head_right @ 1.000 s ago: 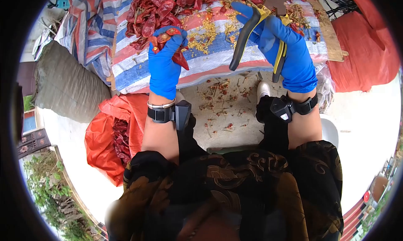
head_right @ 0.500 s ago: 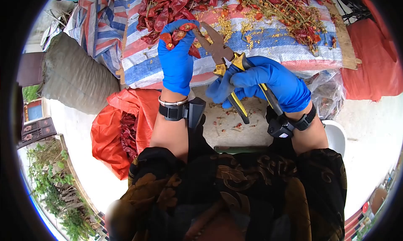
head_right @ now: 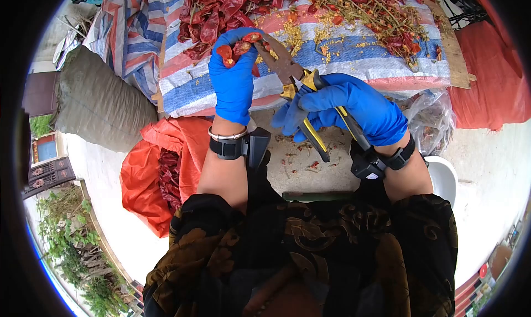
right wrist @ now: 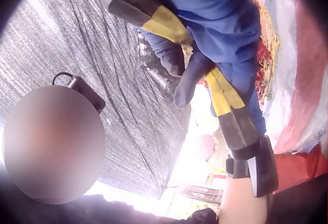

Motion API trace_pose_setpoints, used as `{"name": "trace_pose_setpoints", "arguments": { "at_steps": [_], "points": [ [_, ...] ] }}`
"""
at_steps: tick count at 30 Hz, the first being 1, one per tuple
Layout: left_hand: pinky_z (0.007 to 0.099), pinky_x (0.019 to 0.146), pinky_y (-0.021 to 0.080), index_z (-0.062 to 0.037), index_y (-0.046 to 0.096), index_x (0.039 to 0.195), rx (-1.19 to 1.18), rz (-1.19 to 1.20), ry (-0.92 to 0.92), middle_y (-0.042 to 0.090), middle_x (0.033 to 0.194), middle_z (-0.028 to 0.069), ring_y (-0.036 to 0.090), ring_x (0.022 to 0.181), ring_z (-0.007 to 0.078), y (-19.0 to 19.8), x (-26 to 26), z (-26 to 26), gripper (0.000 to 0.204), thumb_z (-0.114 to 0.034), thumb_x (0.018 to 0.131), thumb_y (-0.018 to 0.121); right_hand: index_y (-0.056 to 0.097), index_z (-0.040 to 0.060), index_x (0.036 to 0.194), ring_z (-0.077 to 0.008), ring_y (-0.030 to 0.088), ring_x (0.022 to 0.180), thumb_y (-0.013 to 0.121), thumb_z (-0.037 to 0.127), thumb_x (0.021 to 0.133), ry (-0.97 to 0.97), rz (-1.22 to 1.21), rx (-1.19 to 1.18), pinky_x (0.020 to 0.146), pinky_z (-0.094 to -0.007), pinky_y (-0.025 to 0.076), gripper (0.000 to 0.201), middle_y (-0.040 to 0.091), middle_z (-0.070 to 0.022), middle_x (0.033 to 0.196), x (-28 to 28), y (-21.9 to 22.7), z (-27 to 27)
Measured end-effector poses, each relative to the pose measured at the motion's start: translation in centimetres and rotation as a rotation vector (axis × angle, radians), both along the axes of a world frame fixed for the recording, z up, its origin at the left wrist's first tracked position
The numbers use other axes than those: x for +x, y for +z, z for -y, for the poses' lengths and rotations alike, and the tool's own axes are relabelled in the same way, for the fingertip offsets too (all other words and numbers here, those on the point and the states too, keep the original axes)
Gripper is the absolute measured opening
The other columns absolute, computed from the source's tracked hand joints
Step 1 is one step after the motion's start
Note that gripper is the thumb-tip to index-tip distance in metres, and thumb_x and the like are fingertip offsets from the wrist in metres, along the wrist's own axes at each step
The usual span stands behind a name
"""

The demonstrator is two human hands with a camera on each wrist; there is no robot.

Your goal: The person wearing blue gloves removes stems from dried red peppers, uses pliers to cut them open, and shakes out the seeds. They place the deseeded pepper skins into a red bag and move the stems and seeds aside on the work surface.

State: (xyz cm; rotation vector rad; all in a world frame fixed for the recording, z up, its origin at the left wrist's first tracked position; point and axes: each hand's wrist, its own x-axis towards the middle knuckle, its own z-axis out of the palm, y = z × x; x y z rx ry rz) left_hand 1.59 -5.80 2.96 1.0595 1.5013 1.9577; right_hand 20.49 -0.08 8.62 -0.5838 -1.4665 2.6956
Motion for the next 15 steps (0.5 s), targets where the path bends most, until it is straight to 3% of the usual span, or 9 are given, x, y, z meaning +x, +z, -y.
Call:
{"name": "trace_pose_setpoints", "arguments": {
  "at_steps": [1,2,3,4,5,7,10,15],
  "points": [
    [0.0243,0.08,0.042,-0.0051,0.057,0.09,0.001,0.004,-0.009,0.058,0.092,0.0035,0.055,0.087,0.0127,-0.1,0.0,0.0,0.027,0.013,0.071,0.055,0.06,-0.0087,0.096,-0.0243,0.063,0.082,0.053,0.022,0.08,0.0,0.0,-0.001,0.074,-0.0276,0.047,0.035,0.063,-0.0176,0.095,0.0,0.0,0.0],
    [0.0243,0.08,0.042,-0.0051,0.057,0.09,0.0,0.005,-0.009,0.058,0.092,0.0035,0.055,0.087,0.0127,-0.3,-0.1,-0.1,0.027,0.013,0.071,0.055,0.059,-0.0108,0.095,-0.028,0.062,0.085,0.053,0.02,0.078,-0.01,0.007,-0.01,0.076,-0.0339,0.049,0.036,0.061,-0.022,0.096,0.0,0.0,-0.1],
    [0.0221,0.068,0.043,-0.0056,0.058,0.093,0.02,-0.095,0.026,0.059,0.09,0.0028,0.054,0.076,0.0103,-0.6,-0.3,-0.2,0.027,0.012,0.072,0.055,0.058,-0.0129,0.093,-0.0317,0.062,0.088,0.054,0.019,0.076,-0.02,0.013,-0.019,0.077,-0.0402,0.05,0.036,0.059,-0.0264,0.097,0.0,0.0,-0.2],
    [0.02,0.056,0.043,-0.0062,0.058,0.096,0.039,-0.196,0.06,0.06,0.088,0.0022,0.053,0.065,0.008,-0.9,-0.4,-0.3,0.028,0.01,0.074,0.055,0.058,-0.0129,0.093,-0.0317,0.062,0.088,0.054,0.019,0.076,-0.02,0.014,-0.019,0.077,-0.0402,0.05,0.036,0.059,-0.0264,0.097,0.1,0.0,-0.3],
    [0.02,0.056,0.043,-0.0062,0.058,0.096,0.04,-0.195,0.061,0.06,0.088,0.0022,0.053,0.065,0.008,-1.1,-0.6,-0.4,0.028,0.01,0.074,0.055,0.058,-0.0131,0.093,-0.0315,0.062,0.087,0.054,0.019,0.076,-0.01,0.027,0.013,0.077,-0.04,0.05,0.036,0.059,-0.0265,0.097,0.1,0.1,-0.3],
    [0.0231,0.073,0.044,-0.0057,0.058,0.095,0.124,-0.4,0.082,0.059,0.092,0.003,0.056,0.08,0.0116,-1.1,-0.7,-0.6,0.03,0.012,0.071,0.056,0.058,-0.0133,0.093,-0.0313,0.062,0.087,0.054,0.019,0.076,-0.001,0.041,0.047,0.076,-0.0398,0.05,0.037,0.059,-0.0266,0.097,0.2,0.2,-0.4],
    [0.026,0.076,0.042,-0.0051,0.058,0.091,0.108,-0.323,0.057,0.056,0.089,0.0069,0.055,0.081,0.0186,-1.0,-0.5,-0.4,0.031,0.013,0.066,0.054,0.058,-0.0132,0.092,-0.0319,0.062,0.086,0.054,0.019,0.076,-0.025,0.035,0.013,0.075,-0.0398,0.051,0.036,0.059,-0.0268,0.097,0.3,0.0,-0.3],
    [0.0265,0.077,0.043,-0.0056,0.059,0.09,0.141,-0.357,0.072,0.057,0.089,0.0069,0.055,0.082,0.0192,-0.9,-0.5,-0.4,0.034,0.015,0.064,0.053,0.06,-0.0116,0.085,-0.0336,0.062,0.083,0.055,0.021,0.076,-0.055,0.042,-0.069,0.073,-0.0405,0.052,0.034,0.059,-0.0279,0.095,0.1,0.5,0.1]
  ]
}}
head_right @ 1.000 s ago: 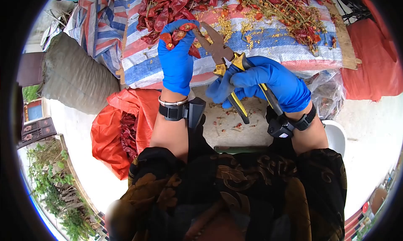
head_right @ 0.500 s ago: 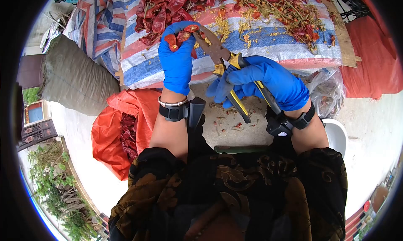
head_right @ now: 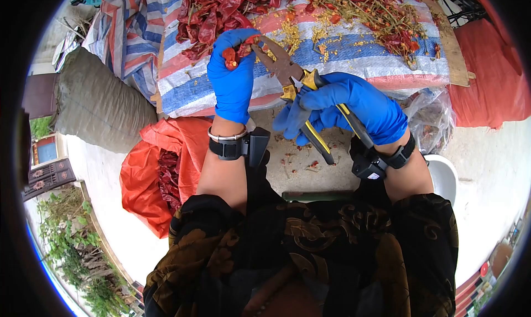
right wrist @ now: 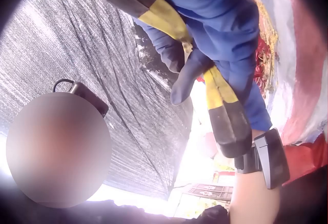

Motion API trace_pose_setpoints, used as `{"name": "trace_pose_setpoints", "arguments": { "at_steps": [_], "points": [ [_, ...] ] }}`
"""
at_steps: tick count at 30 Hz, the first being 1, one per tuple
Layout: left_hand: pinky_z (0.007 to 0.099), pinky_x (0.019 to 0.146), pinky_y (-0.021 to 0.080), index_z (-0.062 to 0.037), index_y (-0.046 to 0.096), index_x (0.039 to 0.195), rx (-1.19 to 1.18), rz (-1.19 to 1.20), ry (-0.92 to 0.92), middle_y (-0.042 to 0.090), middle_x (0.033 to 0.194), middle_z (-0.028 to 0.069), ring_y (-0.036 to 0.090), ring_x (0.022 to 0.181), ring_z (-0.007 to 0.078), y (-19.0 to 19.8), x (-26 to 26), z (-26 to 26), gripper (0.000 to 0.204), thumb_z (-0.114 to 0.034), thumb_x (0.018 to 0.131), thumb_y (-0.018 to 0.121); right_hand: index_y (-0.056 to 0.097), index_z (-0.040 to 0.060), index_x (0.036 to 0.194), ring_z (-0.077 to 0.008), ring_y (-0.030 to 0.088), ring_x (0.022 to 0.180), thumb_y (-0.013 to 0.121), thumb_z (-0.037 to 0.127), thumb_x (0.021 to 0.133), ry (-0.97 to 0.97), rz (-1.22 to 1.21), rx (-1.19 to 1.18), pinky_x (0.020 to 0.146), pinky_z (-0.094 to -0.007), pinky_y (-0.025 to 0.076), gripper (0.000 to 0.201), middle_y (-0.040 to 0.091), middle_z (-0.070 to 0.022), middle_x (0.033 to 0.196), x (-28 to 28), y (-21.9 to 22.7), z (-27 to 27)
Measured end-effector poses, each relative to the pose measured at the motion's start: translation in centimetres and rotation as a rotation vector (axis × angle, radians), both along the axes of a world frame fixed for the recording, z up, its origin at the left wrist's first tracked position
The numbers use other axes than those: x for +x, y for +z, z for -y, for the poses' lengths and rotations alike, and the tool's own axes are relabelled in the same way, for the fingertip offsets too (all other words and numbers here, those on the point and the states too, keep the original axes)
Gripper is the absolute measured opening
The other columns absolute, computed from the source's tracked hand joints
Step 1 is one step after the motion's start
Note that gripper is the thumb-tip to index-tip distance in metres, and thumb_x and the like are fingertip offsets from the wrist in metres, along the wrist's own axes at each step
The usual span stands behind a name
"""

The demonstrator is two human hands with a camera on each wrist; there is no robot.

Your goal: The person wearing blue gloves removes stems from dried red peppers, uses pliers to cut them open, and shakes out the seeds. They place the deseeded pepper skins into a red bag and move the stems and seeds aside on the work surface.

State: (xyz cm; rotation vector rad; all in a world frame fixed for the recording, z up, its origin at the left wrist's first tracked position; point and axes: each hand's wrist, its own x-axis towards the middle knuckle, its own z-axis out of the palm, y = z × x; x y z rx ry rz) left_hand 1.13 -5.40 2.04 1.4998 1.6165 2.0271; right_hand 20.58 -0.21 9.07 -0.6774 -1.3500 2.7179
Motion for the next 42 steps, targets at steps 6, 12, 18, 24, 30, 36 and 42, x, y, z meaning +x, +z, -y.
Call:
{"name": "trace_pose_setpoints", "arguments": {
  "at_steps": [6,12,18,24,30,36,42],
  "points": [
    [0.0265,0.076,0.044,-0.0057,0.06,0.088,0.052,-0.053,-0.041,0.057,0.09,0.007,0.056,0.083,0.0189,0.6,-0.1,0.2,0.034,0.016,0.063,0.054,0.059,-0.0102,0.083,-0.0332,0.063,0.072,0.055,0.024,0.077,0.013,-0.071,-0.155,0.069,-0.0407,0.053,0.035,0.06,-0.0273,0.089,0.3,-0.8,-0.3],
    [0.0265,0.074,0.044,-0.006,0.06,0.088,0.056,-0.104,-0.042,0.058,0.089,0.007,0.056,0.082,0.0188,0.7,-0.2,0.4,0.034,0.016,0.063,0.056,0.058,-0.0064,0.078,-0.03,0.062,0.065,0.052,0.03,0.083,-0.074,0.005,-0.109,0.059,-0.039,0.052,0.037,0.061,-0.022,0.081,0.2,-0.3,0.4],
    [0.0285,0.075,0.044,-0.0067,0.06,0.089,0.054,-0.136,0.026,0.058,0.09,0.0072,0.056,0.083,0.0203,-0.1,-0.1,0.1,0.034,0.015,0.063,0.056,0.054,0.006,0.062,-0.0224,0.058,0.058,0.051,0.03,0.087,-0.059,-0.066,-0.077,0.056,-0.0306,0.047,0.035,0.061,-0.0151,0.075,0.2,-0.8,0.2],
    [0.0279,0.076,0.044,-0.0066,0.06,0.087,-0.099,-0.293,0.109,0.059,0.089,0.0066,0.056,0.083,0.02,0.8,-0.7,0.5,0.033,0.015,0.062,0.056,0.052,0.0083,0.06,-0.02,0.055,0.057,0.054,0.033,0.084,-0.098,0.0,-0.126,0.053,-0.0295,0.044,0.035,0.059,-0.0112,0.07,0.2,-0.3,0.6],
    [0.0276,0.074,0.044,-0.0061,0.061,0.087,-0.064,-0.278,0.075,0.059,0.086,0.0057,0.056,0.081,0.0186,0.7,-0.8,0.6,0.03,0.013,0.063,0.058,0.054,0.0069,0.061,-0.0187,0.053,0.054,0.053,0.032,0.084,-0.124,0.047,-0.259,0.049,-0.0285,0.042,0.034,0.056,-0.01,0.065,0.8,0.4,0.8],
    [0.0247,0.068,0.043,-0.0052,0.058,0.09,-0.082,0.372,0.155,0.058,0.085,0.0012,0.053,0.076,0.011,0.9,-4.3,1.1,0.019,0.005,0.073,0.061,0.057,-0.0033,0.064,-0.0183,0.056,0.06,0.055,0.024,0.082,-0.309,0.104,0.515,0.062,-0.0265,0.043,0.033,0.057,-0.0121,0.06,3.7,3.7,-0.3],
    [0.023,0.068,0.042,-0.0052,0.056,0.093,0.014,0.595,0.073,0.057,0.084,0.0015,0.052,0.075,0.0103,0.6,-2.9,0.6,0.02,-0.003,0.076,0.065,0.048,0.0017,0.064,-0.0198,0.051,0.059,0.049,0.022,0.088,-0.792,-0.035,0.314,0.056,-0.0272,0.041,0.031,0.055,-0.0138,0.072,4.4,2.8,-3.9]
  ]
}}
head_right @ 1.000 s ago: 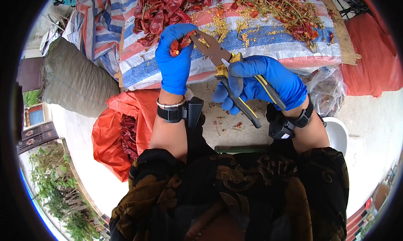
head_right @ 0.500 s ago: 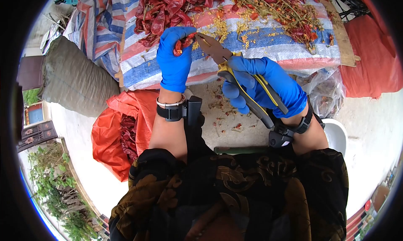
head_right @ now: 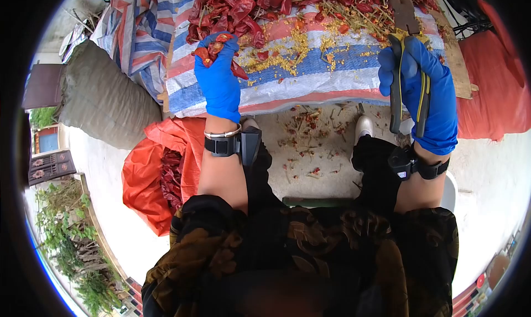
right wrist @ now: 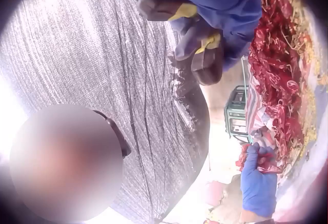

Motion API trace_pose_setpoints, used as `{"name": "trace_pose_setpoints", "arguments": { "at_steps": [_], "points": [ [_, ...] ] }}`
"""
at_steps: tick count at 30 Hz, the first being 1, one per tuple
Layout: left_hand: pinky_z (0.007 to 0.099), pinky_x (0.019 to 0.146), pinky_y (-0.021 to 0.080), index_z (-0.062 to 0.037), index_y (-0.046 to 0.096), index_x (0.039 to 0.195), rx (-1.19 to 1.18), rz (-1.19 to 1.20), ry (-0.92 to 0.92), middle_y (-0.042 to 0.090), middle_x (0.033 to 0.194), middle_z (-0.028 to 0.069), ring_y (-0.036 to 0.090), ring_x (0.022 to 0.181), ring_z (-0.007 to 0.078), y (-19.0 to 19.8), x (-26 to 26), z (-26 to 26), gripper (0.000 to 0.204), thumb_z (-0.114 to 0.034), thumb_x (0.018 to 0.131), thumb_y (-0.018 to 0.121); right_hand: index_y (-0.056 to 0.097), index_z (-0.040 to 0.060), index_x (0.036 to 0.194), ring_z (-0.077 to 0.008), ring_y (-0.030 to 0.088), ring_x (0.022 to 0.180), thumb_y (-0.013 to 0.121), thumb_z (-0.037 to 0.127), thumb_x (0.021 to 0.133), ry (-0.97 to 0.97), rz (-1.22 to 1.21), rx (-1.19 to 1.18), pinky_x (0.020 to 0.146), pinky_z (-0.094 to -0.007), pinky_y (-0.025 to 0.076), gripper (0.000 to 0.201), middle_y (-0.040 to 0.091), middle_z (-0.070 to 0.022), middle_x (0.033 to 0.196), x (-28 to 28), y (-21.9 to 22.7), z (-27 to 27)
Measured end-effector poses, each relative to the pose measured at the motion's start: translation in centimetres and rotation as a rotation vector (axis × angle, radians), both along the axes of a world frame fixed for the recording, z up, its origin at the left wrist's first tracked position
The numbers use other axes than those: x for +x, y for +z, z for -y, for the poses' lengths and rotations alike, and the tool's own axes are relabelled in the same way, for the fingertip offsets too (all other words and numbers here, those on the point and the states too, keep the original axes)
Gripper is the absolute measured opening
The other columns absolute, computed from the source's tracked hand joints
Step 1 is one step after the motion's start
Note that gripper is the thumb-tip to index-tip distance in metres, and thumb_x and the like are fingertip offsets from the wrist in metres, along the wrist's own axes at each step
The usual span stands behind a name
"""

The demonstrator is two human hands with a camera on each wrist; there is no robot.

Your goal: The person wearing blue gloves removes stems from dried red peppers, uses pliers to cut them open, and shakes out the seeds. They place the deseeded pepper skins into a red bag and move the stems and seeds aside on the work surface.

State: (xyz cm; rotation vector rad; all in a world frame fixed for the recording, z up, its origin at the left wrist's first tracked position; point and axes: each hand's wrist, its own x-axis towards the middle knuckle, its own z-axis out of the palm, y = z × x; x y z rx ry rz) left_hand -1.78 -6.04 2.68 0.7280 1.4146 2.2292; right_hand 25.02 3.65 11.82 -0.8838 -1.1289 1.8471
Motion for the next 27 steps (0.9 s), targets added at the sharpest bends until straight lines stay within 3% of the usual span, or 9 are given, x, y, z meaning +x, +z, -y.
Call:
{"name": "trace_pose_setpoints", "arguments": {
  "at_steps": [1,3,5,6,7,9,14,22,27],
  "points": [
    [0.023,0.068,0.042,-0.0052,0.056,0.093,0.004,-0.003,0.002,0.057,0.084,0.0015,0.052,0.075,0.0103,0.3,0.2,-0.1,0.02,-0.003,0.076,0.065,0.052,0.0002,0.072,-0.0218,0.054,0.068,0.049,0.022,0.088,0.087,-0.073,-0.051,0.061,-0.0291,0.044,0.028,0.056,-0.0165,0.083,0.9,-1.5,-1.9],
    [0.0231,0.034,0.034,-0.0065,0.054,0.089,-0.039,-0.013,-0.055,0.058,0.083,0.0026,0.044,0.048,0.0079,0.8,0.8,0.0,0.017,-0.001,0.077,0.064,0.055,-0.0014,0.08,-0.0238,0.057,0.076,0.048,0.022,0.089,0.179,-0.142,-0.102,0.066,-0.031,0.047,0.026,0.058,-0.0192,0.093,1.1,-2.4,-3.0],
    [0.0232,0.033,0.032,-0.0068,0.054,0.09,-0.029,-0.014,-0.045,0.058,0.082,0.0026,0.042,0.042,0.0078,0.7,1.0,-0.2,0.017,-0.001,0.077,0.064,0.056,-0.0038,0.098,-0.0279,0.056,0.095,0.047,0.02,0.089,0.026,-0.869,-0.882,0.082,-0.0366,0.048,0.027,0.05,-0.0245,0.116,0.6,-2.5,-3.0],
    [0.0229,0.047,0.037,-0.0063,0.055,0.091,-0.035,-0.006,-0.051,0.059,0.083,0.0022,0.047,0.056,0.009,0.8,1.3,-0.2,0.018,-0.002,0.076,0.064,0.051,-0.0057,0.112,-0.03,0.052,0.106,0.045,0.02,0.089,0.352,-0.724,-0.483,0.091,-0.0404,0.044,0.035,0.038,-0.0259,0.128,1.1,-4.5,-4.0],
    [0.0227,0.061,0.043,-0.0057,0.056,0.093,-0.041,0.002,-0.059,0.059,0.085,0.0019,0.053,0.07,0.0102,0.8,1.5,-0.2,0.02,-0.003,0.076,0.065,0.05,-0.0076,0.111,-0.0298,0.054,0.103,0.046,0.023,0.088,0.323,-0.525,-0.308,0.088,-0.04,0.045,0.038,0.045,-0.0259,0.123,-0.2,-4.0,-2.9],
    [0.0218,0.055,0.042,-0.0054,0.056,0.093,-0.086,-0.004,-0.085,0.059,0.085,0.0021,0.053,0.066,0.0097,0.7,1.8,-0.3,0.019,-0.003,0.076,0.065,0.053,-0.0082,0.108,-0.0293,0.057,0.098,0.047,0.027,0.087,0.335,-0.17,-0.085,0.087,-0.0388,0.045,0.041,0.051,-0.0257,0.115,-1.9,-2.1,0.6],
    [0.0195,0.038,0.035,-0.0042,0.056,0.094,-0.112,-0.165,-0.077,0.06,0.084,0.0023,0.054,0.059,0.0083,-0.2,2.4,-1.0,0.019,-0.002,0.076,0.064,0.056,-0.0085,0.098,-0.0298,0.057,0.097,0.051,0.031,0.084,0.687,0.012,-0.253,0.079,-0.0364,0.048,0.042,0.059,-0.0233,0.099,-4.1,-2.5,3.9],
    [0.0243,0.077,0.045,-0.0041,0.057,0.096,-0.188,-0.359,-0.118,0.058,0.093,0.0024,0.054,0.083,0.0096,0.0,3.1,-0.7,0.021,0.0,0.077,0.062,0.061,-0.0066,0.084,-0.028,0.057,0.096,0.052,0.032,0.083,0.736,0.13,-0.124,0.076,-0.0342,0.047,0.04,0.063,-0.0165,0.083,-4.5,-3.3,4.2],
    [0.0234,0.075,0.045,-0.0043,0.058,0.096,-0.158,-0.335,-0.17,0.058,0.093,0.0022,0.054,0.082,0.0096,0.1,3.1,-0.4,0.02,0.0,0.077,0.06,0.064,-0.0006,0.089,-0.0179,0.061,0.083,0.05,0.03,0.082,0.821,0.242,-0.076,0.074,-0.0267,0.042,0.035,0.065,-0.0108,0.092,-4.6,-2.2,4.2]
  ]
}}
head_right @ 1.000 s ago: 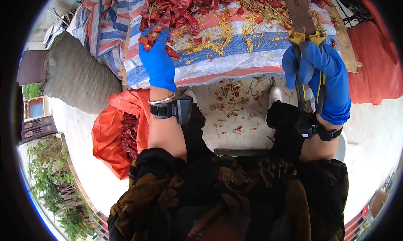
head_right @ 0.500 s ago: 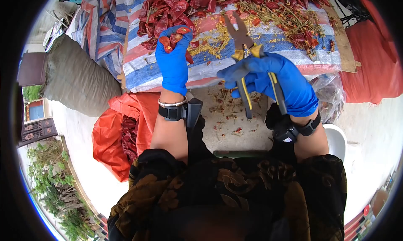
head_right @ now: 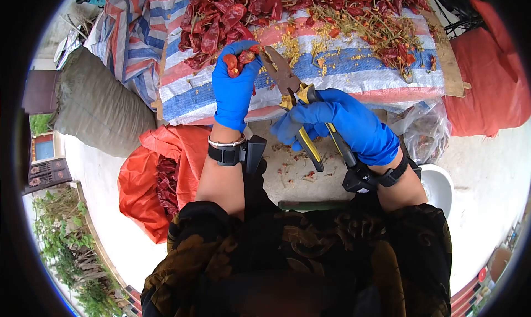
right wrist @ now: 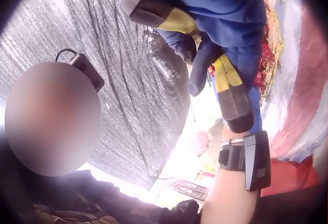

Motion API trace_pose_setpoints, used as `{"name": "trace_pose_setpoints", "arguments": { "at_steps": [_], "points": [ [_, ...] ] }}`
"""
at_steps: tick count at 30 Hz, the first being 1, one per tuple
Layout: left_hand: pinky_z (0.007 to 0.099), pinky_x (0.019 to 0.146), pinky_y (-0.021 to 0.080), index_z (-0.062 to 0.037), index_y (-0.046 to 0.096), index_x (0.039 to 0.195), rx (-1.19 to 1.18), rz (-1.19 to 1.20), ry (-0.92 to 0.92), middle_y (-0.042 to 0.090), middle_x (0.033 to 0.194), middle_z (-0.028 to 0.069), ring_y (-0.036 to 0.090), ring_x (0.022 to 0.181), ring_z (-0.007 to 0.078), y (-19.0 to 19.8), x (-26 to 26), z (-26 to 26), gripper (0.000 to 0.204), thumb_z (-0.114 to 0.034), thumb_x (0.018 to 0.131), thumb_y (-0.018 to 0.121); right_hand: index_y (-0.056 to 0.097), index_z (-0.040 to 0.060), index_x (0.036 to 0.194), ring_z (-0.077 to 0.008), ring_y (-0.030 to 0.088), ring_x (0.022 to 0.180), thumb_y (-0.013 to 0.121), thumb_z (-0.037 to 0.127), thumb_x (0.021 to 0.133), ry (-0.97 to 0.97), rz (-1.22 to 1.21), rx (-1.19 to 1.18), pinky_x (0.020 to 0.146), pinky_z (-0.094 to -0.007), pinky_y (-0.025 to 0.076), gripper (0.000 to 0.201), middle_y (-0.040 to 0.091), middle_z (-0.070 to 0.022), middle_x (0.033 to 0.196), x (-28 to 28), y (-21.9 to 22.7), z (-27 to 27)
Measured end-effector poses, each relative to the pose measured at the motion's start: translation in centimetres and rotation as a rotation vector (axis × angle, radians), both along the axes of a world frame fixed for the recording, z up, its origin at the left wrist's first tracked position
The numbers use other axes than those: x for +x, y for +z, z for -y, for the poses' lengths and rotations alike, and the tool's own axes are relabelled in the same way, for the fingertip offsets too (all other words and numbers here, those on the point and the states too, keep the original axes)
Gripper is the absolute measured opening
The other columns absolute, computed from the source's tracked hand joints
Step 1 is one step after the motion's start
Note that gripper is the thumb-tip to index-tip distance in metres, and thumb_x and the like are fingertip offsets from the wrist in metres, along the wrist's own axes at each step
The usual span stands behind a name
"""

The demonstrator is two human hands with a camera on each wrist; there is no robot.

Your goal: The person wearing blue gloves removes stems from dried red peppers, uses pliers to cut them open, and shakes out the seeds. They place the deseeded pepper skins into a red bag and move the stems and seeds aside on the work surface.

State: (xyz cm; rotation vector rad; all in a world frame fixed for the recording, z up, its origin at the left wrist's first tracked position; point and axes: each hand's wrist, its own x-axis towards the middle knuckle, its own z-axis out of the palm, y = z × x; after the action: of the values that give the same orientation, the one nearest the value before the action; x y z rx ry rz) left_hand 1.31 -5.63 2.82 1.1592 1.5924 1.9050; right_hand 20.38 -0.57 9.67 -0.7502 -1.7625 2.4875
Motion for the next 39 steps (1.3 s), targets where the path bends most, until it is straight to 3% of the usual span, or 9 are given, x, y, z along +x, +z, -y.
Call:
{"name": "trace_pose_setpoints", "arguments": {
  "at_steps": [5,13,16,23,28,32,35,37,39],
  "points": [
    [0.0234,0.074,0.045,-0.0036,0.059,0.097,-0.051,-0.052,0.001,0.06,0.089,0.0027,0.055,0.079,0.0097,0.0,-0.2,0.1,0.021,0.001,0.076,0.059,0.064,-0.0012,0.089,-0.0176,0.061,0.079,0.049,0.029,0.082,0.0,-0.005,0.03,0.072,-0.0253,0.042,0.034,0.065,-0.0107,0.09,0.0,-1.0,-0.4],
    [0.0204,0.061,0.044,-0.0016,0.059,0.095,-0.031,0.314,-0.159,0.062,0.083,0.0041,0.054,0.07,0.0079,0.7,-0.3,0.7,0.019,-0.004,0.076,0.061,0.064,-0.0026,0.087,-0.0177,0.061,0.076,0.052,0.026,0.082,-0.05,-0.035,-0.077,0.067,-0.0255,0.042,0.032,0.065,-0.0113,0.089,0.5,-1.1,-0.6],
    [0.0192,0.054,0.041,-0.0017,0.06,0.095,-0.016,0.298,-0.157,0.062,0.081,0.0035,0.053,0.065,0.0069,0.1,-0.5,0.4,0.017,-0.006,0.078,0.06,0.063,-0.0028,0.088,-0.0179,0.061,0.075,0.053,0.025,0.081,-0.023,-0.033,-0.033,0.066,-0.0251,0.043,0.031,0.065,-0.0113,0.088,0.8,-0.9,-0.8],
    [0.0185,0.052,0.039,-0.0034,0.06,0.093,-0.062,0.3,-0.164,0.061,0.078,0.0022,0.05,0.062,0.0056,0.2,-0.5,0.5,0.017,-0.007,0.077,0.062,0.064,-0.0018,0.086,-0.0171,0.062,0.073,0.053,0.027,0.082,0.007,0.025,-0.01,0.065,-0.0239,0.042,0.031,0.065,-0.0108,0.085,0.7,-1.1,-1.1],
    [0.0215,0.062,0.042,-0.0029,0.061,0.091,-0.119,0.051,-0.149,0.059,0.077,0.0015,0.052,0.067,0.008,-0.1,-1.0,0.6,0.016,-0.006,0.076,0.059,0.065,-0.0026,0.084,-0.0174,0.062,0.073,0.054,0.027,0.081,-0.02,0.046,-0.037,0.065,-0.0241,0.043,0.032,0.066,-0.0113,0.083,0.8,-1.1,-1.1],
    [0.0209,0.063,0.042,-0.0046,0.062,0.091,-0.13,0.067,-0.15,0.059,0.076,0.0012,0.052,0.068,0.0071,-0.2,-1.3,0.8,0.016,-0.005,0.075,0.059,0.064,-0.004,0.084,-0.0185,0.062,0.07,0.055,0.028,0.081,-0.04,0.05,-0.07,0.066,-0.0252,0.046,0.033,0.065,-0.0125,0.082,0.8,-1.0,-1.0],
    [0.0209,0.066,0.042,-0.0058,0.062,0.091,-0.104,0.076,-0.258,0.058,0.078,0.0011,0.052,0.07,0.0072,0.2,-1.3,0.9,0.016,-0.004,0.076,0.058,0.064,-0.0041,0.083,-0.0188,0.062,0.068,0.056,0.029,0.081,-0.057,0.07,-0.094,0.065,-0.0255,0.047,0.034,0.065,-0.0126,0.079,0.9,-1.0,-1.0],
    [0.0209,0.067,0.043,-0.0051,0.062,0.091,-0.061,-0.247,-0.24,0.058,0.08,0.0019,0.053,0.072,0.0082,-0.1,-1.8,0.7,0.015,-0.004,0.076,0.057,0.064,-0.0038,0.081,-0.0186,0.061,0.066,0.056,0.029,0.081,-0.047,0.089,-0.093,0.063,-0.0257,0.046,0.034,0.065,-0.0124,0.077,1.0,-1.1,-1.2],
    [0.021,0.068,0.043,-0.0043,0.061,0.09,-0.047,-0.28,-0.24,0.058,0.082,0.0021,0.053,0.073,0.0086,-0.8,-2.1,0.4,0.015,-0.004,0.076,0.057,0.064,-0.0029,0.075,-0.0181,0.06,0.063,0.057,0.03,0.081,-0.02,0.095,-0.08,0.06,-0.0269,0.045,0.035,0.064,-0.0119,0.073,1.0,-1.6,-1.4]
  ]
}}
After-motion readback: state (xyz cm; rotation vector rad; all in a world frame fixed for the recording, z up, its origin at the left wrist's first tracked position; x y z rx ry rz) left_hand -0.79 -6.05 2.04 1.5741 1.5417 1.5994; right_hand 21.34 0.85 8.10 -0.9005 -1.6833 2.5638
